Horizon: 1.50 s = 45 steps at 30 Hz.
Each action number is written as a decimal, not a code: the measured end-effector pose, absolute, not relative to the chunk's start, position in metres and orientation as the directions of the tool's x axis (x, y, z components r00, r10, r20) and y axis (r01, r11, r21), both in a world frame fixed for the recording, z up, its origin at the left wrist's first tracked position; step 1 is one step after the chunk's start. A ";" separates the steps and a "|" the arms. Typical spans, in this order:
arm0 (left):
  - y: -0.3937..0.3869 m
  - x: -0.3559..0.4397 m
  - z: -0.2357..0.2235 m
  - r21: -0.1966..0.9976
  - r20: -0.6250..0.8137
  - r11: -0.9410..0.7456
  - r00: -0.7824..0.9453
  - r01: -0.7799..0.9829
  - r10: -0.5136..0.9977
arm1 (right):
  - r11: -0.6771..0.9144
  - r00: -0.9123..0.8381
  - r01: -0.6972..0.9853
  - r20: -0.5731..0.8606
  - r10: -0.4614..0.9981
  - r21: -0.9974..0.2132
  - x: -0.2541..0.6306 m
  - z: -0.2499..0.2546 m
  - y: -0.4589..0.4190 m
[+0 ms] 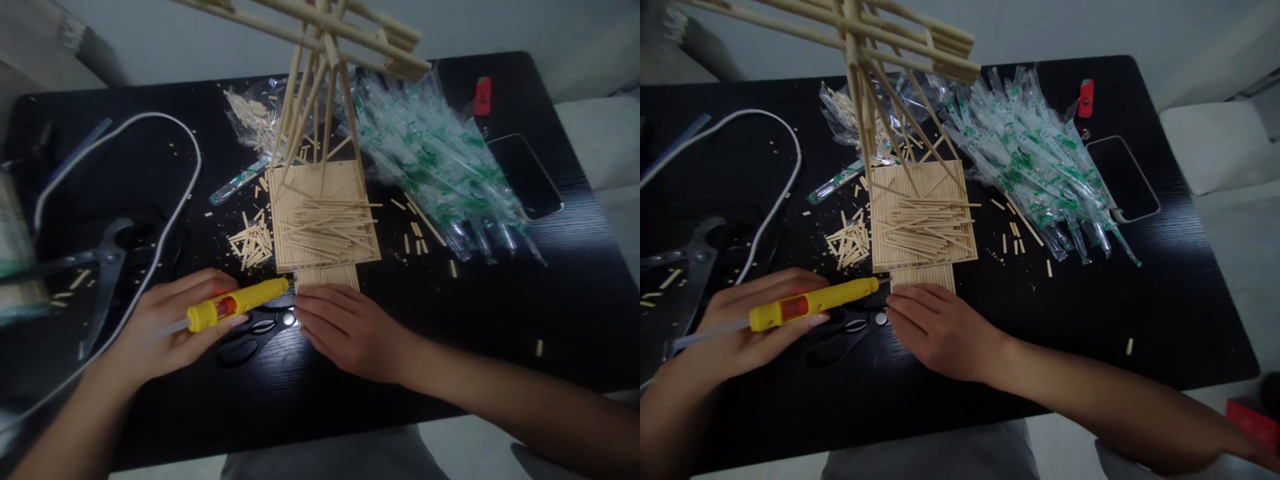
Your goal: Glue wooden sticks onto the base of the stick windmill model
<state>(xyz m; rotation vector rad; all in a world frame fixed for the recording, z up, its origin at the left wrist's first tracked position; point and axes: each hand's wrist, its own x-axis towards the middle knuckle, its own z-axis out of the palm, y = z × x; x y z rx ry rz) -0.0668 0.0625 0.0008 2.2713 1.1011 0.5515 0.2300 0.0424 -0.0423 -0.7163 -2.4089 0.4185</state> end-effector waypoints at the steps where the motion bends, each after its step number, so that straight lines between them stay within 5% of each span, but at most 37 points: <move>1: 0.062 -0.067 0.000 0.633 0.126 -0.512 0.575 0.581 0.808 | 0.806 -0.686 0.390 0.444 0.577 -0.446 0.230 -0.043 0.042; 45: 0.066 -0.059 -0.001 0.601 0.161 -0.565 0.607 0.565 0.778 | 0.808 -0.688 0.370 0.450 0.570 -0.458 0.231 -0.044 0.042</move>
